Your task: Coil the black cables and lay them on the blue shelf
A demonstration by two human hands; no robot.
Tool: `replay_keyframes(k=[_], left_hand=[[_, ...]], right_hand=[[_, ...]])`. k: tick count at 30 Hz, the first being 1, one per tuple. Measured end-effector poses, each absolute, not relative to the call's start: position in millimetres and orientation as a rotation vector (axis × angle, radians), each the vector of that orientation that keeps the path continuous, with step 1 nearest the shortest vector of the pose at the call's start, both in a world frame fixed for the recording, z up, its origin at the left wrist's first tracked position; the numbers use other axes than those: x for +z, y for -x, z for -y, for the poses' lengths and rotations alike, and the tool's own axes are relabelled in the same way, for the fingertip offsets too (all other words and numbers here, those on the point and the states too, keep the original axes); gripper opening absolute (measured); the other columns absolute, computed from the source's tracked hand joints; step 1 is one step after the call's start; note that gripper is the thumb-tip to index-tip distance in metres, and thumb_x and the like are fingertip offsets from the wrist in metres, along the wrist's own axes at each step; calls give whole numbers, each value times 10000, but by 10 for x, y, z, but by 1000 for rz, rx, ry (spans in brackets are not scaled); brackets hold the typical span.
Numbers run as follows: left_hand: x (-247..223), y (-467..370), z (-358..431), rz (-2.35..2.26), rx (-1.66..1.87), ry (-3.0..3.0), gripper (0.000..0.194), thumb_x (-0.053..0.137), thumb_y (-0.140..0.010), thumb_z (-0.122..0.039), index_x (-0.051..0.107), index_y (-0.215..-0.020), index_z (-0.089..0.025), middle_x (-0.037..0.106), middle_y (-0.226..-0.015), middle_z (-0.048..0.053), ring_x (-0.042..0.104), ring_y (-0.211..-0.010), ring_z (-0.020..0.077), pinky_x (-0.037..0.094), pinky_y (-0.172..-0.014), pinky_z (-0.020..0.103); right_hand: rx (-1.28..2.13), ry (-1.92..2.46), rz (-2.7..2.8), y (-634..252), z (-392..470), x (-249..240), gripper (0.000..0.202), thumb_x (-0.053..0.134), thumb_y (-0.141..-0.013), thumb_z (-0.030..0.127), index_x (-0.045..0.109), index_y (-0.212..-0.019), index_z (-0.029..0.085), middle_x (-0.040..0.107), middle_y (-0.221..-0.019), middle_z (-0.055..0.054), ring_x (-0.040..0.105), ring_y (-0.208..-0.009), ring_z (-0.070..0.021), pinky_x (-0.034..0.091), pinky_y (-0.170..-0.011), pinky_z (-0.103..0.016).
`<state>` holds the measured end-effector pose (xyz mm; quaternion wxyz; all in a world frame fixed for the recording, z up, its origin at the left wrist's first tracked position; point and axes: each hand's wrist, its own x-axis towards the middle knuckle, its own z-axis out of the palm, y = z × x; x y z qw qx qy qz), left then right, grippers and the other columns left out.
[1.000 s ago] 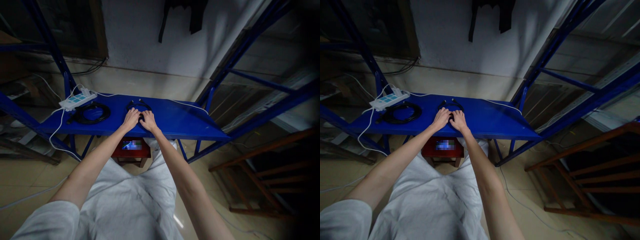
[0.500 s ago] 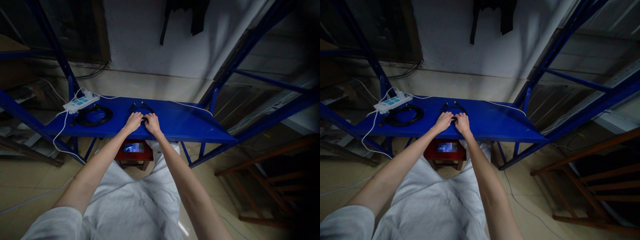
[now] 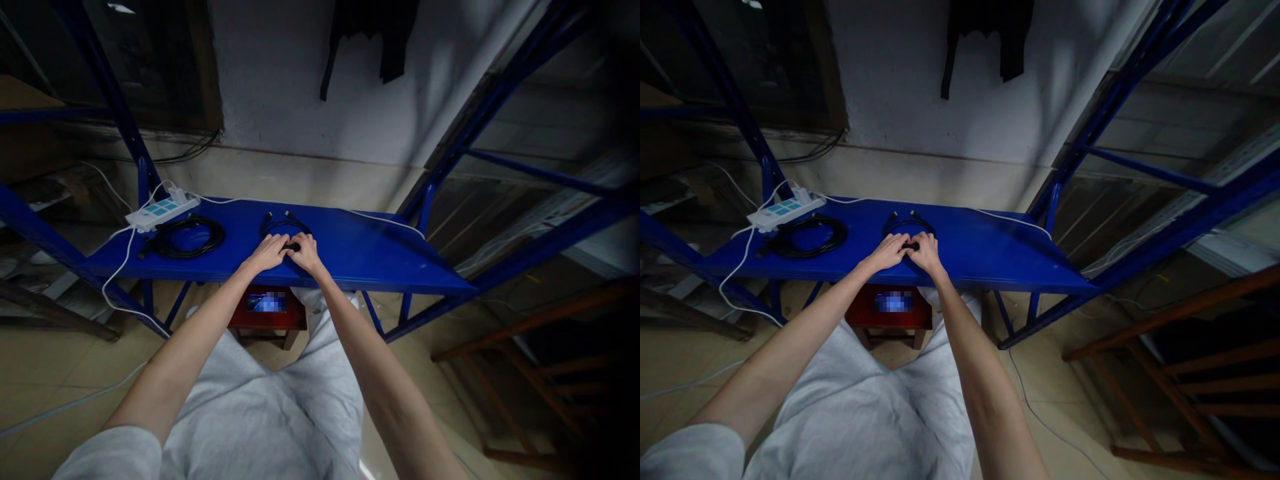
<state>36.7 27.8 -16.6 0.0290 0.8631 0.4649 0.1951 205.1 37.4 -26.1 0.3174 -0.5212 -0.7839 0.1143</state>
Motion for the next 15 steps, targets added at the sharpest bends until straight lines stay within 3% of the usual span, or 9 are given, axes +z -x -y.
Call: replay_keyframes(k=[6, 15], left_hand=[[-88, -353, -218, -1428, 619, -2634, 247, 458, -908, -187, 579, -1122, -202, 687, -1092, 98, 619, -1069, 274, 431, -992, 427], [-85, -370, -218, -1535, 755, -2607, 314, 393, -885, -110, 567, -1138, -179, 675, -1047, 113, 620, -1019, 273, 427, -982, 419]], right_hand=[[357, 1350, 2023, -2067, -411, -269, 141, 663, -766, 237, 725, -893, 230, 682, -1089, -62, 522, -1091, -291, 393, -995, -455], [278, 1288, 2115, -2057, -405, -270, 172, 699, -768, 271, 721, -931, 222, 678, -1017, -65, 539, -1012, -280, 413, -935, -415]])
